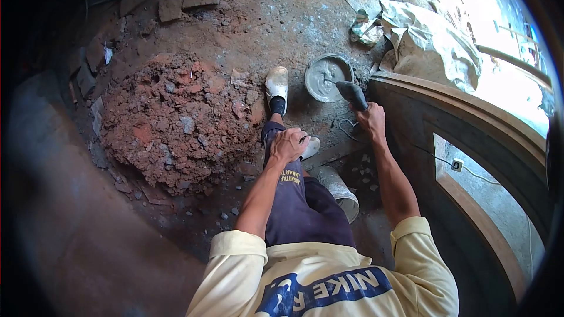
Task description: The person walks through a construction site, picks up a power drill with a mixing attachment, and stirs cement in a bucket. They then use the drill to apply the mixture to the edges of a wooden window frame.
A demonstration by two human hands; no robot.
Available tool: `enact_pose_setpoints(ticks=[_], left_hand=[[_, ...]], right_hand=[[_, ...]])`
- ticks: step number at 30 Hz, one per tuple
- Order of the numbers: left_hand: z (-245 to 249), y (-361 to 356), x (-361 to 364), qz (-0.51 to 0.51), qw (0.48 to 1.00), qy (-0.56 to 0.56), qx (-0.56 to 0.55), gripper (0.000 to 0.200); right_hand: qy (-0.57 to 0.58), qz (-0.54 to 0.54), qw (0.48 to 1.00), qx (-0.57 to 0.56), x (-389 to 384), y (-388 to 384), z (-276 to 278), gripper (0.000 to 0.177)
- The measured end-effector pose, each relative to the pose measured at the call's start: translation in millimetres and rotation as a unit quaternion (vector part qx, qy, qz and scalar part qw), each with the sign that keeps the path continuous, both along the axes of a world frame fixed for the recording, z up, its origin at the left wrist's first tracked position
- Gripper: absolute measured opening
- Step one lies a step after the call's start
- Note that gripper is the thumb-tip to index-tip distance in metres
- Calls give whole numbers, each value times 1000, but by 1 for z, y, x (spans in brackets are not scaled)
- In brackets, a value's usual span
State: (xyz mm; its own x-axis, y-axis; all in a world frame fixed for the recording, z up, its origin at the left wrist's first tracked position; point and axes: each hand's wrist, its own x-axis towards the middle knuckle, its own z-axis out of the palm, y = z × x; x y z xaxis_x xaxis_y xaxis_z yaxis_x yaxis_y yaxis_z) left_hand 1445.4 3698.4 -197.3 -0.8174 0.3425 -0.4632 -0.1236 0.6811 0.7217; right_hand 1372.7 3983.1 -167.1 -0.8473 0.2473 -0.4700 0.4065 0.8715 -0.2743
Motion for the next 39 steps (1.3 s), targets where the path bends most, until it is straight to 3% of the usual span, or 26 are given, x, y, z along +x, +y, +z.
enact_pose_setpoints(ticks=[16, 18, 39], left_hand=[[5, -5, 5, 8, 1000, 13, -5, 30], [6, -6, 6, 14, 1000, 6, -2, 29], [4, -7, 3, 0, 1000, 1, -8, 30]], right_hand=[[16, 53, 998, 22, 3, 3, -7, 58], [18, 12, 1000, 8, 6, 1, -6, 57], [22, -4, 1000, -2, 8, 10, -13, 56]])
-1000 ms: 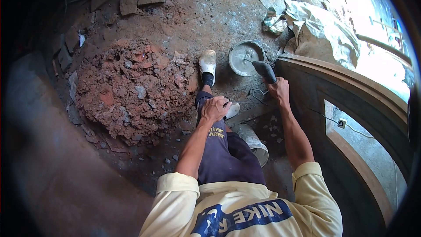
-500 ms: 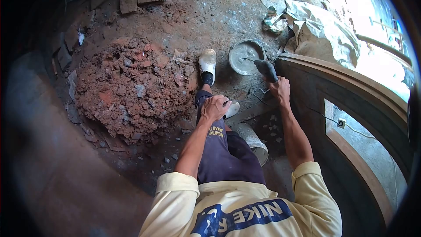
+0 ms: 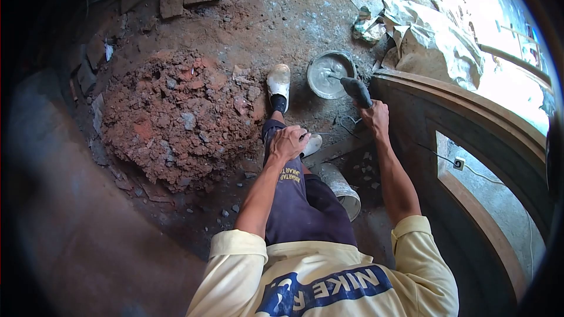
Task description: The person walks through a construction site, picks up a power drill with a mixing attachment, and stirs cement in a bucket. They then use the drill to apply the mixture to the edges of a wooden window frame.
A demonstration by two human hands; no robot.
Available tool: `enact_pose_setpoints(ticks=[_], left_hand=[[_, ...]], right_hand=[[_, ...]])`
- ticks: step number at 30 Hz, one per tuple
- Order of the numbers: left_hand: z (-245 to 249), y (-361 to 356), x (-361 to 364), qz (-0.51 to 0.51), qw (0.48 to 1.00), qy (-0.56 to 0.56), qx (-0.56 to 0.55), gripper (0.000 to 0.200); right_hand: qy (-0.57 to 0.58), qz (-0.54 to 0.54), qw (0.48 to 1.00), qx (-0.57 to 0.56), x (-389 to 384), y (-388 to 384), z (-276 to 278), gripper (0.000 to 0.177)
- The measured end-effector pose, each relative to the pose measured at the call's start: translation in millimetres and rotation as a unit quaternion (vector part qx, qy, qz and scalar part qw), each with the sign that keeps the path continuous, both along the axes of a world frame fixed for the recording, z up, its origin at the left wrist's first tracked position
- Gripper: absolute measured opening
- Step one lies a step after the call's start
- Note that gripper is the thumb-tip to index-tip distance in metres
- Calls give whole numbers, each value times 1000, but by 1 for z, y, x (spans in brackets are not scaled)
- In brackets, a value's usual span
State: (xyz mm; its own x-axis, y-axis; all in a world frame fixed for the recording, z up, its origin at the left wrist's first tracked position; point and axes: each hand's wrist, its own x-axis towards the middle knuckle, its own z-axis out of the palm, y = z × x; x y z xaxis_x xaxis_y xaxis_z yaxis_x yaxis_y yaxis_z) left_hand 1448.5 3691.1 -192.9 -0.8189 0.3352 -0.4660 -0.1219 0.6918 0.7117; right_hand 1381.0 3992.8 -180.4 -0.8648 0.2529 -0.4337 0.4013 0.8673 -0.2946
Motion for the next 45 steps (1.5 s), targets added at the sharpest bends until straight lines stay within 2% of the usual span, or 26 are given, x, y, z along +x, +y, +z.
enact_pose_setpoints(ticks=[15, 25, 28, 31, 37, 45], left_hand=[[4, 3, -3, 7, 1000, -8, 5, 29], [1, 2, -4, 7, 1000, -10, 1, 29], [3, 2, -5, 13, 1000, 1, 0, 29], [5, 2, -6, 14, 1000, -25, -3, 29], [0, 2, -4, 13, 1000, 8, -1, 29], [3, 2, -7, 10, 1000, -7, 1, 30]], right_hand=[[-23, -22, 999, 13, -4, 0, 8, 56], [4, -12, 1000, 7, -6, -1, 7, 57], [-4, -9, 1000, 0, -9, 1, 4, 53], [-4, -15, 1000, 3, -7, 5, 2, 53], [9, -6, 1000, -2, -11, 3, 2, 57], [8, -6, 1000, 12, -8, 5, -3, 58]])
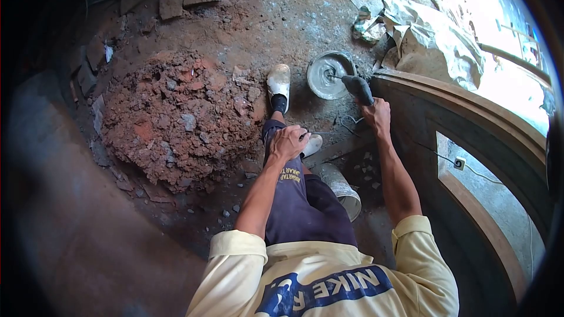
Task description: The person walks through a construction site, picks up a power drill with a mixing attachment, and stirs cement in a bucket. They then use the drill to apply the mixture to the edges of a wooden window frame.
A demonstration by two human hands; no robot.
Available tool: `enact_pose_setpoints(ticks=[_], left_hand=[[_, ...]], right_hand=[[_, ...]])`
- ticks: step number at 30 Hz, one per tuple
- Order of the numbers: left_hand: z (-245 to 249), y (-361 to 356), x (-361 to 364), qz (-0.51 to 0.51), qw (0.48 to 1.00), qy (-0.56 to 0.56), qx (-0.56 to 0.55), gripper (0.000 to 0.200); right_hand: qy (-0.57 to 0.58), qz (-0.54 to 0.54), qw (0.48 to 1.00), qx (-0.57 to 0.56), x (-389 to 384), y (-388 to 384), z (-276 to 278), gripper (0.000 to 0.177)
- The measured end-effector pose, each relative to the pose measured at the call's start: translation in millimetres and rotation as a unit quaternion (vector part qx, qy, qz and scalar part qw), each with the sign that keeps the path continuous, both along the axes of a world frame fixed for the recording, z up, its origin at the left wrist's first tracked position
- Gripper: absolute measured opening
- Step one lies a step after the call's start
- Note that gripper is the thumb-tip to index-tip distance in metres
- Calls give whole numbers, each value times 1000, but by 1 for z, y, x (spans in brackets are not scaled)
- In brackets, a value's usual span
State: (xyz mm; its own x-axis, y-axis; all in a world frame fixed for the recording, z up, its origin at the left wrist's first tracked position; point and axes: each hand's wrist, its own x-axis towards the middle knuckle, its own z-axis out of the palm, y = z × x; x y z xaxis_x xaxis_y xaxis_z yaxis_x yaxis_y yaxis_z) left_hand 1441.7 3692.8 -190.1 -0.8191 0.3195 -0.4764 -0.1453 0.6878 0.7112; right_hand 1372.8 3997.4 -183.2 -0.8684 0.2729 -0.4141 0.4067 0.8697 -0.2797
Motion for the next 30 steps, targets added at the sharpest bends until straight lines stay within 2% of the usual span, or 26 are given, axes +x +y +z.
enact_pose_setpoints(ticks=[16, 22, 24, 28, 30], left_hand=[[-5, -1, 4, 2, 1000, 13, -5, 30], [-4, 0, 4, 3, 1000, 6, 1, 29], [-5, 0, 4, 6, 1000, 9, 1, 29], [-3, 0, 3, 0, 1000, 7, -4, 30], [-1, 0, 2, -2, 1000, -4, -5, 30]], right_hand=[[-3, -47, 999, -13, 3, 0, 6, 60], [14, -15, 1000, 24, 3, 5, 3, 61], [-4, -52, 999, -14, 3, 2, 9, 60], [-1, -55, 998, -15, 5, 0, 6, 60], [9, -21, 1000, 6, 3, 2, 2, 60]])
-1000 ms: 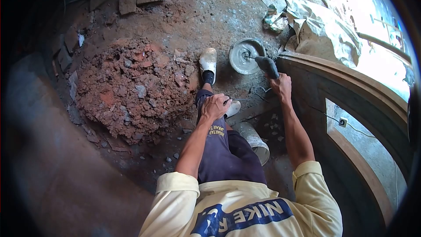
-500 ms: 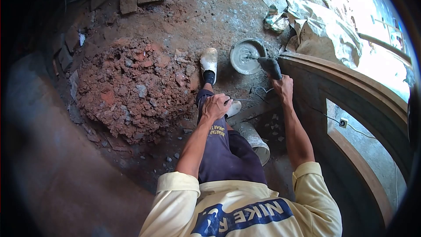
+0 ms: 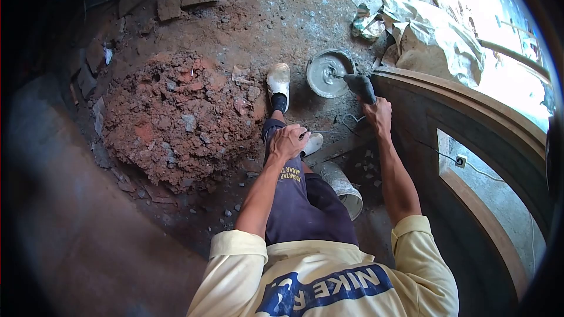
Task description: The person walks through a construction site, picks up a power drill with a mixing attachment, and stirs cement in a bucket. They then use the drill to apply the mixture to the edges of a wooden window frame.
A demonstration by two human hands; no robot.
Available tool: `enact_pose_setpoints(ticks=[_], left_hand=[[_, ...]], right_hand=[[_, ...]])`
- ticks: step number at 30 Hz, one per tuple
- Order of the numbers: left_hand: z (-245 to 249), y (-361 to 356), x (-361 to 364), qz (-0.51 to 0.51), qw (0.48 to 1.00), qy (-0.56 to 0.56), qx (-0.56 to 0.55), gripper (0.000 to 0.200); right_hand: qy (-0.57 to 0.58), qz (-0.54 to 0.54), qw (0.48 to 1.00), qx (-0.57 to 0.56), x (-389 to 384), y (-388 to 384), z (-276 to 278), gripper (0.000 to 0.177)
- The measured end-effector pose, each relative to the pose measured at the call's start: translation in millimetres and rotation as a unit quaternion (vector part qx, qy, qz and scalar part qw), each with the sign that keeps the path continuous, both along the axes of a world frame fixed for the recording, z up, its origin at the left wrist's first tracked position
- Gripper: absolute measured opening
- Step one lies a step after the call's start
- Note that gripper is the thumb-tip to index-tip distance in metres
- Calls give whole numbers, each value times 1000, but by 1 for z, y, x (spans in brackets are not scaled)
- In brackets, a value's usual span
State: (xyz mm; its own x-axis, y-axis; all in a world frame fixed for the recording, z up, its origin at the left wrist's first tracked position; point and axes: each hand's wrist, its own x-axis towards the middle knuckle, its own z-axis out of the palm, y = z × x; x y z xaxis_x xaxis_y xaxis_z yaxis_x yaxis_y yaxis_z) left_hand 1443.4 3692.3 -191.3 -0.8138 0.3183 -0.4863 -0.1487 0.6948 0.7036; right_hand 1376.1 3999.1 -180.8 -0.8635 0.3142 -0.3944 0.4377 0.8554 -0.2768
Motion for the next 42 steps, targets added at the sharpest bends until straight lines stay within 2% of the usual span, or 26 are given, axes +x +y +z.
enact_pose_setpoints(ticks=[42], left_hand=[[0, 1, -1, 3, 1000, 1, -3, 31]], right_hand=[[-6, -45, 999, 0, -3, 1, 6, 58]])
